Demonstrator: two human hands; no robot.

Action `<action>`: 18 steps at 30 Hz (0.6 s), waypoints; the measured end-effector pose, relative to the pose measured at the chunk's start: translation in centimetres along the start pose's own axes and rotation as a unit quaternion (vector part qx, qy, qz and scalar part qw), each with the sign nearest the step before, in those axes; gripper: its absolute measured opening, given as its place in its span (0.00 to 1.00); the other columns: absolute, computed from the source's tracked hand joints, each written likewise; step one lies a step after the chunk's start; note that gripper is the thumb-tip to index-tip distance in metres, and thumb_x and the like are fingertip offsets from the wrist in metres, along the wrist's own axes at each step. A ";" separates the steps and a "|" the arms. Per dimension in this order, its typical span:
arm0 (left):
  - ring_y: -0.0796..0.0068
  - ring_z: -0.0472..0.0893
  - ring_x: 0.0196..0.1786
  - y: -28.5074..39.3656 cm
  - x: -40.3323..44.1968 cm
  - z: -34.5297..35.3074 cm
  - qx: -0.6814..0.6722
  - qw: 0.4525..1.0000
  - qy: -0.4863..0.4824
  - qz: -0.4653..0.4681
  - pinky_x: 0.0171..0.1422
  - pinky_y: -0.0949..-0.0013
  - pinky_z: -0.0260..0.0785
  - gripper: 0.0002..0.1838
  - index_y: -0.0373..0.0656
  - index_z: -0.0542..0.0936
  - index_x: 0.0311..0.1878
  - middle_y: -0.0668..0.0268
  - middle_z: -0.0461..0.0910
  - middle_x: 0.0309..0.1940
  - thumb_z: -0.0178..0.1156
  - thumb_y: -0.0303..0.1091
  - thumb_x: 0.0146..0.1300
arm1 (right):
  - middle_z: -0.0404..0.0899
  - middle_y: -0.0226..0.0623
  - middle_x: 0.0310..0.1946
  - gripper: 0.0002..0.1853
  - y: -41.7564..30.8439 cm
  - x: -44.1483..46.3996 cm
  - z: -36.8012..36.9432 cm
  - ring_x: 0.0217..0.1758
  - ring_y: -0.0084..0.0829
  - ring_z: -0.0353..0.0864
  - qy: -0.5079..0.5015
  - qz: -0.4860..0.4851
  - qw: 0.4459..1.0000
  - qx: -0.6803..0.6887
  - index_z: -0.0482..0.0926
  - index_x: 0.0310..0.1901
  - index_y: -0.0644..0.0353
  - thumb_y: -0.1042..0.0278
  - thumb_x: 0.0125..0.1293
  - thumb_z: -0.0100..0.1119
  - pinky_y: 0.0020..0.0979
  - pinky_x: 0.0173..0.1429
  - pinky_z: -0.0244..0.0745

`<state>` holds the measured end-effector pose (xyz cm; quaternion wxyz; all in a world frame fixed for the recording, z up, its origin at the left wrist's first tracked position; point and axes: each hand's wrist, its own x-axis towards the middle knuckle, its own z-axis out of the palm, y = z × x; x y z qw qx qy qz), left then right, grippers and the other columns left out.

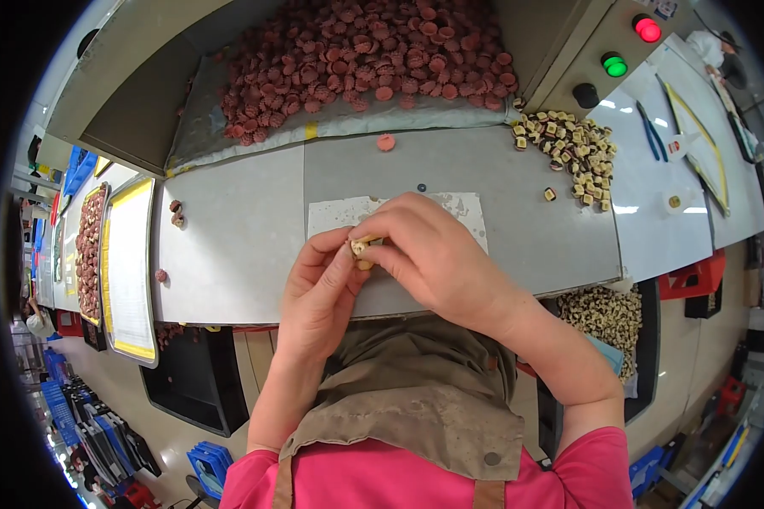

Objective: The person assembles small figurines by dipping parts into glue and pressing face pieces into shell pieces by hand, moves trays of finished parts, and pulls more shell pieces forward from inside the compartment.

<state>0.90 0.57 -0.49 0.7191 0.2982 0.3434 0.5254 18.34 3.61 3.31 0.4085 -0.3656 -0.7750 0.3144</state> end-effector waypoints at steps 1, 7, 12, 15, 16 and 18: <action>0.77 0.78 0.53 0.0 -0.1 0.3 0.013 1.000 0.007 0.011 0.61 0.71 0.71 0.14 0.39 0.73 0.58 0.65 0.78 0.51 0.55 0.33 0.74 | 0.77 0.39 0.39 0.08 0.0 -0.2 0.0 0.43 0.39 0.79 0.004 0.036 0.999 0.033 0.78 0.45 0.62 0.76 0.64 0.61 0.35 0.48 0.76; 0.75 0.78 0.55 0.3 -0.3 0.3 -0.037 0.999 0.021 -0.011 0.63 0.69 0.71 0.13 0.42 0.73 0.57 0.65 0.78 0.52 0.57 0.31 0.72 | 0.77 0.39 0.43 0.07 -0.4 -1.1 0.5 0.44 0.33 0.80 0.023 0.085 0.994 0.065 0.76 0.46 0.63 0.76 0.67 0.59 0.30 0.48 0.78; 0.75 0.77 0.56 0.7 -0.2 0.6 -0.045 0.999 0.018 -0.022 0.64 0.69 0.70 0.15 0.44 0.72 0.58 0.66 0.78 0.52 0.58 0.29 0.71 | 0.77 0.38 0.43 0.08 -0.4 -1.2 0.7 0.43 0.31 0.80 0.044 0.090 0.992 0.081 0.76 0.46 0.63 0.76 0.67 0.60 0.30 0.48 0.77; 0.76 0.77 0.56 -0.1 -0.1 0.6 -0.051 0.998 0.012 0.020 0.65 0.68 0.68 0.17 0.44 0.71 0.59 0.67 0.78 0.52 0.59 0.27 0.69 | 0.77 0.37 0.42 0.08 -0.2 -1.4 1.0 0.42 0.30 0.80 0.058 0.101 0.988 0.097 0.76 0.46 0.63 0.76 0.67 0.60 0.29 0.47 0.77; 0.76 0.76 0.56 -0.1 -0.2 0.6 -0.056 0.998 0.013 0.022 0.66 0.68 0.67 0.17 0.43 0.71 0.59 0.66 0.78 0.52 0.60 0.26 0.69 | 0.77 0.37 0.42 0.08 -0.1 -1.5 1.2 0.42 0.30 0.80 0.063 0.106 0.987 0.103 0.76 0.46 0.63 0.76 0.67 0.60 0.28 0.47 0.76; 0.76 0.75 0.57 -0.2 -0.4 0.6 -0.064 0.997 0.017 0.029 0.68 0.69 0.66 0.18 0.41 0.71 0.58 0.65 0.76 0.53 0.61 0.23 0.67 | 0.77 0.37 0.41 0.07 0.1 -1.8 2.0 0.42 0.29 0.80 0.080 0.130 0.978 0.145 0.76 0.45 0.62 0.76 0.67 0.60 0.28 0.46 0.76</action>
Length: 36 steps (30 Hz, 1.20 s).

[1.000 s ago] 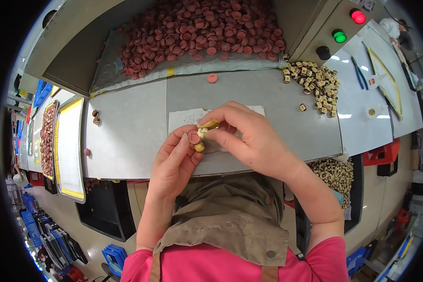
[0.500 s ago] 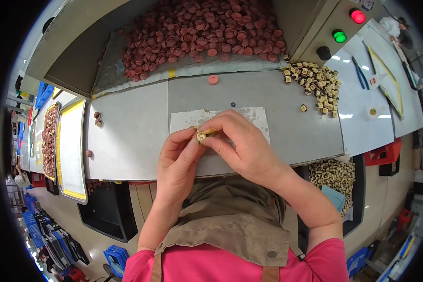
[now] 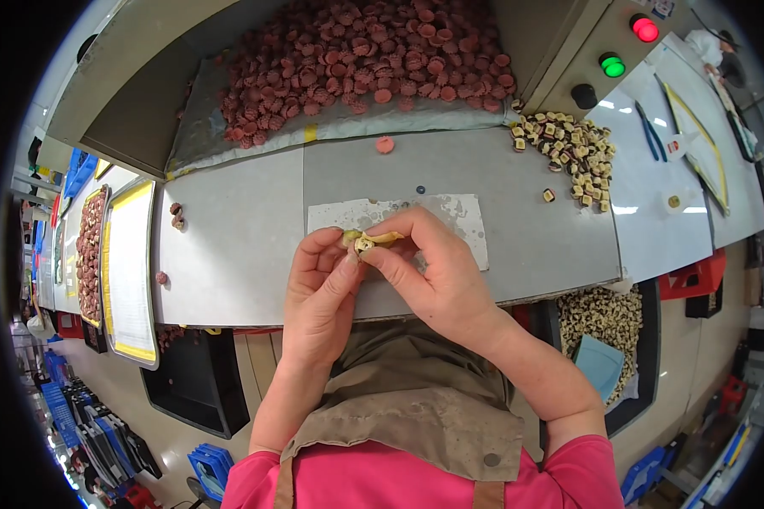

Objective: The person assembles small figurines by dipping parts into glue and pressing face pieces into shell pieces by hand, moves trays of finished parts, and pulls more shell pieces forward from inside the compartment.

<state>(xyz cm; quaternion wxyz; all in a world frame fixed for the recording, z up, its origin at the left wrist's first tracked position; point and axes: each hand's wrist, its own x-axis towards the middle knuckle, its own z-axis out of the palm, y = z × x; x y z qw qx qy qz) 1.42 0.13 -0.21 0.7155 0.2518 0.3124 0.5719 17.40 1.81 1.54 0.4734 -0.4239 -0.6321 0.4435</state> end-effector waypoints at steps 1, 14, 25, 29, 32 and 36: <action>0.76 0.75 0.57 -0.1 -0.1 -0.1 -0.003 1.000 -0.003 0.006 0.68 0.69 0.66 0.18 0.41 0.71 0.58 0.65 0.76 0.53 0.61 0.23 0.67 | 0.77 0.36 0.41 0.07 0.1 -0.1 0.2 0.41 0.29 0.80 0.007 0.013 1.000 0.021 0.76 0.45 0.62 0.75 0.67 0.60 0.28 0.46 0.75; 0.73 0.76 0.57 0.0 -0.1 -0.8 0.064 0.997 -0.033 -0.007 0.64 0.69 0.69 0.22 0.41 0.68 0.62 0.61 0.76 0.54 0.61 0.24 0.67 | 0.74 0.37 0.45 0.10 0.5 -0.7 -0.3 0.46 0.30 0.76 -0.008 -0.065 0.997 -0.047 0.76 0.46 0.60 0.72 0.65 0.64 0.29 0.49 0.74; 0.70 0.75 0.59 1.5 0.7 -0.7 0.029 0.984 -0.133 -0.114 0.63 0.65 0.69 0.39 0.44 0.52 0.76 0.60 0.73 0.56 0.62 0.34 0.68 | 0.77 0.31 0.40 0.16 -0.6 0.2 -2.4 0.47 0.31 0.74 -0.105 -0.075 0.989 -0.071 0.82 0.45 0.56 0.67 0.55 0.74 0.32 0.53 0.71; 0.70 0.75 0.58 1.4 0.9 -0.6 0.063 0.978 -0.149 -0.134 0.63 0.66 0.67 0.36 0.42 0.52 0.76 0.61 0.75 0.51 0.59 0.38 0.71 | 0.79 0.28 0.36 0.14 -0.1 0.0 -2.4 0.45 0.29 0.75 -0.099 -0.058 0.993 -0.028 0.81 0.42 0.56 0.69 0.54 0.74 0.30 0.50 0.71; 0.71 0.75 0.56 1.3 1.0 -0.6 0.066 0.977 -0.154 -0.133 0.63 0.65 0.66 0.35 0.41 0.52 0.75 0.62 0.75 0.50 0.55 0.41 0.73 | 0.78 0.29 0.37 0.13 0.3 0.0 -2.4 0.44 0.30 0.75 -0.100 -0.055 0.993 -0.020 0.81 0.41 0.56 0.70 0.54 0.74 0.30 0.50 0.71; 0.70 0.76 0.55 1.3 1.0 -0.7 0.072 0.975 -0.166 -0.127 0.62 0.64 0.68 0.35 0.39 0.51 0.75 0.59 0.73 0.54 0.52 0.46 0.75 | 0.77 0.30 0.37 0.13 0.3 0.2 -2.3 0.44 0.31 0.74 -0.104 -0.074 0.991 -0.029 0.81 0.40 0.55 0.70 0.54 0.74 0.31 0.51 0.70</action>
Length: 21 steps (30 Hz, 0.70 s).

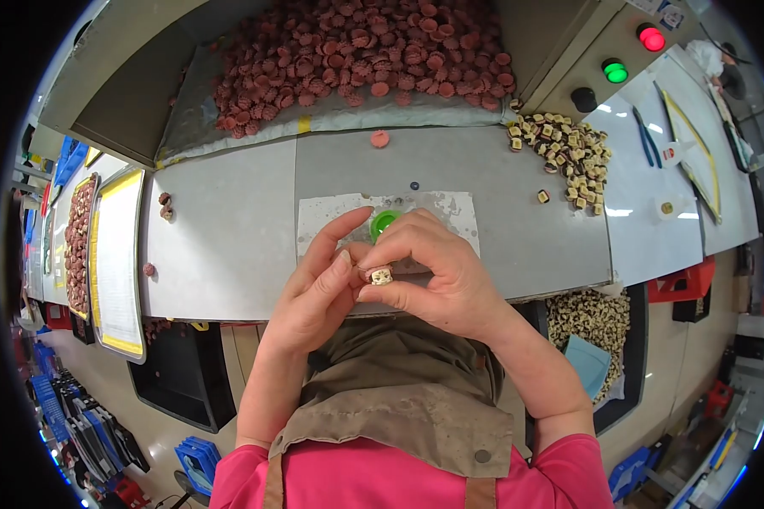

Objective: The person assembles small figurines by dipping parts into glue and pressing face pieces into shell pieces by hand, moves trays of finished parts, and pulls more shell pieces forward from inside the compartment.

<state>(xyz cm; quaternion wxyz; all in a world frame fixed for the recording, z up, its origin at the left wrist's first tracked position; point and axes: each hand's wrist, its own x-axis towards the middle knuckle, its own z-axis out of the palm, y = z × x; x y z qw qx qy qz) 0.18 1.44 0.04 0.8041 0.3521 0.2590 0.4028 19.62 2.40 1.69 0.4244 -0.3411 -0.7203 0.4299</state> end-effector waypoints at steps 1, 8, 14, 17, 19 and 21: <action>0.70 0.76 0.55 0.0 0.0 0.0 0.001 1.000 -0.001 0.000 0.62 0.64 0.68 0.35 0.39 0.51 0.75 0.59 0.73 0.54 0.52 0.46 0.75 | 0.77 0.30 0.37 0.13 0.1 0.0 0.0 0.44 0.31 0.74 -0.001 -0.006 1.000 -0.006 0.81 0.40 0.55 0.70 0.55 0.74 0.31 0.51 0.70; 0.70 0.75 0.56 0.2 0.0 0.1 0.008 1.000 -0.014 -0.007 0.62 0.65 0.67 0.34 0.39 0.52 0.75 0.60 0.72 0.54 0.51 0.46 0.75 | 0.78 0.29 0.38 0.12 -0.2 -0.3 -0.5 0.44 0.32 0.74 0.003 -0.025 0.999 -0.046 0.81 0.40 0.55 0.70 0.55 0.73 0.31 0.50 0.70; 0.71 0.74 0.57 0.5 0.1 0.0 0.033 0.999 -0.018 -0.021 0.60 0.68 0.67 0.35 0.40 0.54 0.75 0.60 0.73 0.53 0.55 0.43 0.72 | 0.78 0.29 0.38 0.14 -0.7 -0.6 -1.1 0.44 0.33 0.74 0.006 -0.021 0.996 -0.089 0.83 0.42 0.54 0.68 0.54 0.73 0.32 0.49 0.71; 0.72 0.75 0.57 1.1 0.4 1.1 0.091 0.996 -0.017 -0.015 0.61 0.68 0.69 0.34 0.39 0.56 0.73 0.60 0.73 0.54 0.58 0.39 0.71 | 0.77 0.30 0.39 0.14 -0.8 -0.5 -1.1 0.44 0.35 0.74 -0.001 -0.064 0.986 -0.155 0.83 0.43 0.54 0.66 0.54 0.73 0.34 0.50 0.70; 0.72 0.76 0.57 1.1 0.6 1.6 0.108 0.994 -0.005 -0.016 0.61 0.68 0.71 0.33 0.38 0.58 0.73 0.60 0.74 0.54 0.59 0.37 0.70 | 0.76 0.31 0.40 0.15 -1.5 0.0 -1.2 0.45 0.36 0.75 -0.013 -0.119 0.965 -0.233 0.83 0.43 0.54 0.65 0.54 0.72 0.35 0.51 0.70; 0.70 0.77 0.58 0.9 0.7 1.8 0.101 0.994 0.017 -0.030 0.61 0.68 0.73 0.33 0.38 0.59 0.72 0.60 0.76 0.54 0.61 0.35 0.69 | 0.76 0.32 0.41 0.15 -1.8 -0.1 -1.5 0.46 0.37 0.75 -0.013 -0.088 0.966 -0.243 0.82 0.45 0.53 0.64 0.55 0.72 0.37 0.52 0.70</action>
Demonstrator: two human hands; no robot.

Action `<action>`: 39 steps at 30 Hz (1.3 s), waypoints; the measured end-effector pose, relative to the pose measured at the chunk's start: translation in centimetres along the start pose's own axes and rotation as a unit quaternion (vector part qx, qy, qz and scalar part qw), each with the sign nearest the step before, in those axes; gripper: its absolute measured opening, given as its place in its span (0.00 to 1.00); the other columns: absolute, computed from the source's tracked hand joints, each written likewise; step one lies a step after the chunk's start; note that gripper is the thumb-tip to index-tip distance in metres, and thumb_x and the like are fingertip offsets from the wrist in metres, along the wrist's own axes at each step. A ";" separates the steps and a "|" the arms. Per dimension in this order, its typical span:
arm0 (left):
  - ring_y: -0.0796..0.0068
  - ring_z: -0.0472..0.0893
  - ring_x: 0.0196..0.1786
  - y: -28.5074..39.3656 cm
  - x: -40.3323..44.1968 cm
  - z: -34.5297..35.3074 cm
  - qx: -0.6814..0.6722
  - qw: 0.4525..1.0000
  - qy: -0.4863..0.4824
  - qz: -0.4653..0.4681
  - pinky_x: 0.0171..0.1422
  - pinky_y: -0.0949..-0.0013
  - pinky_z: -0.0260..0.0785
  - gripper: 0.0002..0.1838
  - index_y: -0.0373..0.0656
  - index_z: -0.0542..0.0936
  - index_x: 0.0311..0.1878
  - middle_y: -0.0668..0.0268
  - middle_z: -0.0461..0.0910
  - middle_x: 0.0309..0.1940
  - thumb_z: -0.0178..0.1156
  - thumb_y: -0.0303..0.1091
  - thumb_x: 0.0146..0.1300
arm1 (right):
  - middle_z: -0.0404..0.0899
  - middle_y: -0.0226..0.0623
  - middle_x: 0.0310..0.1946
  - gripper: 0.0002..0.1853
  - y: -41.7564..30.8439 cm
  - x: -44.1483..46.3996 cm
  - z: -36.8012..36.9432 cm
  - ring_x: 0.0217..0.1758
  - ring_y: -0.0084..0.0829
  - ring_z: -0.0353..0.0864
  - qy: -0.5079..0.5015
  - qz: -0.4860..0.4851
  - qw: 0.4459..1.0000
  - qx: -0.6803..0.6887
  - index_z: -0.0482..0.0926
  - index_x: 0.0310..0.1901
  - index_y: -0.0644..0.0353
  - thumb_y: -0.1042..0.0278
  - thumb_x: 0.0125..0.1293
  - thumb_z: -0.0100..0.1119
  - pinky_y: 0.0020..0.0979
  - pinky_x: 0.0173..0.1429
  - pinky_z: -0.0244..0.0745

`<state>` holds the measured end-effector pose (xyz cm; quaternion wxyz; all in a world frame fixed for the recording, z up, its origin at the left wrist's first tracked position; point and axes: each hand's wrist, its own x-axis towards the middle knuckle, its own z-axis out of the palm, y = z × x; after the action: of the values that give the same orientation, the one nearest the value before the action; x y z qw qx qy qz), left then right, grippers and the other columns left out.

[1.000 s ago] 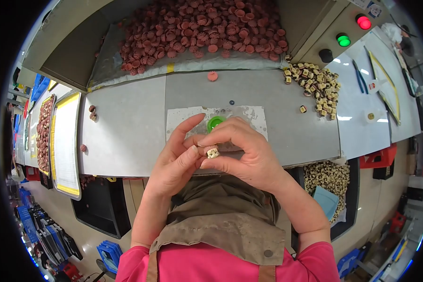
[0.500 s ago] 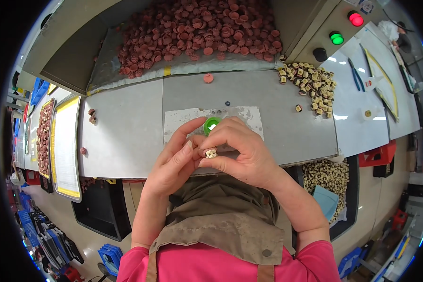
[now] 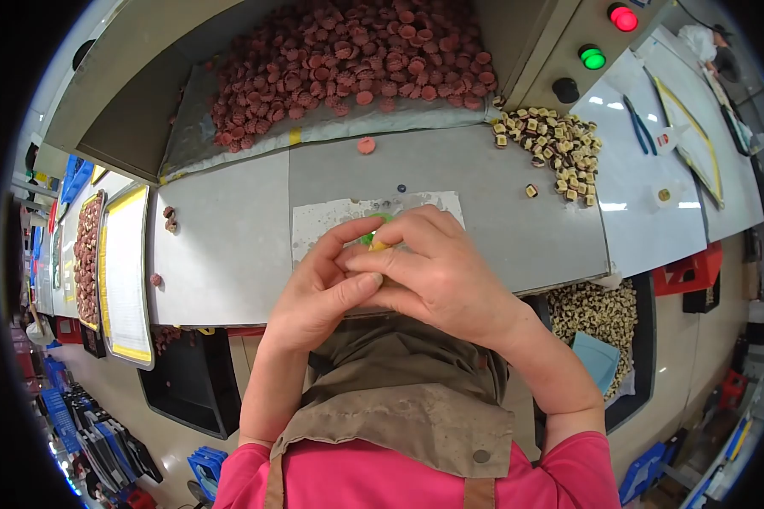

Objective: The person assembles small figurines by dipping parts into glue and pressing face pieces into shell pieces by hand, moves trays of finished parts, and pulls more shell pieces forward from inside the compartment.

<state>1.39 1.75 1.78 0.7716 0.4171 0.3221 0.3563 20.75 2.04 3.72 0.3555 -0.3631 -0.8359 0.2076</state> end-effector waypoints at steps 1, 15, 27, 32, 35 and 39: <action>0.70 0.77 0.57 -0.2 0.1 0.1 -0.028 1.000 0.008 -0.004 0.61 0.67 0.73 0.32 0.38 0.60 0.72 0.60 0.76 0.54 0.60 0.36 0.70 | 0.76 0.32 0.42 0.16 0.0 -0.1 -0.1 0.46 0.38 0.75 -0.004 0.015 1.000 -0.004 0.82 0.45 0.53 0.64 0.55 0.72 0.38 0.53 0.70; 0.71 0.78 0.57 -0.8 -0.3 0.3 -0.083 0.996 0.031 -0.015 0.60 0.65 0.74 0.30 0.40 0.59 0.73 0.61 0.77 0.54 0.56 0.40 0.73 | 0.77 0.36 0.47 0.15 0.5 -1.8 0.4 0.53 0.40 0.74 -0.002 0.133 0.970 0.201 0.80 0.49 0.58 0.72 0.60 0.66 0.37 0.58 0.71; 0.73 0.78 0.57 -1.0 -0.3 -0.1 -0.052 0.999 -0.001 -0.012 0.63 0.66 0.71 0.27 0.40 0.60 0.71 0.60 0.79 0.53 0.53 0.39 0.75 | 0.80 0.33 0.43 0.09 -0.1 -1.9 0.4 0.50 0.33 0.76 0.023 0.139 0.966 0.216 0.82 0.45 0.60 0.77 0.62 0.63 0.31 0.52 0.76; 0.72 0.77 0.58 -1.2 -0.3 -0.2 -0.056 0.998 0.009 -0.014 0.62 0.64 0.73 0.25 0.41 0.63 0.69 0.62 0.74 0.59 0.54 0.39 0.74 | 0.80 0.34 0.42 0.10 -0.3 -1.9 0.8 0.49 0.34 0.77 0.040 0.138 0.969 0.201 0.82 0.45 0.60 0.78 0.62 0.63 0.32 0.53 0.75; 0.74 0.77 0.56 -1.5 -0.3 0.0 -0.060 0.998 0.031 0.006 0.62 0.65 0.72 0.24 0.41 0.64 0.68 0.63 0.74 0.58 0.54 0.39 0.74 | 0.79 0.36 0.46 0.12 -0.4 -2.0 1.1 0.51 0.36 0.77 0.047 0.145 0.970 0.191 0.80 0.47 0.59 0.78 0.62 0.63 0.33 0.54 0.75; 0.76 0.77 0.55 -1.5 -0.5 0.6 -0.098 0.992 0.069 0.029 0.63 0.65 0.72 0.21 0.41 0.68 0.66 0.64 0.76 0.55 0.53 0.39 0.75 | 0.77 0.40 0.51 0.14 -1.0 -2.1 1.7 0.54 0.38 0.77 0.077 0.163 0.962 0.204 0.78 0.49 0.58 0.78 0.61 0.63 0.34 0.56 0.75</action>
<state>2.06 0.46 0.81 0.7740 0.3233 0.3257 0.4363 20.09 -0.33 2.25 0.4462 -0.4293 -0.6756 0.4002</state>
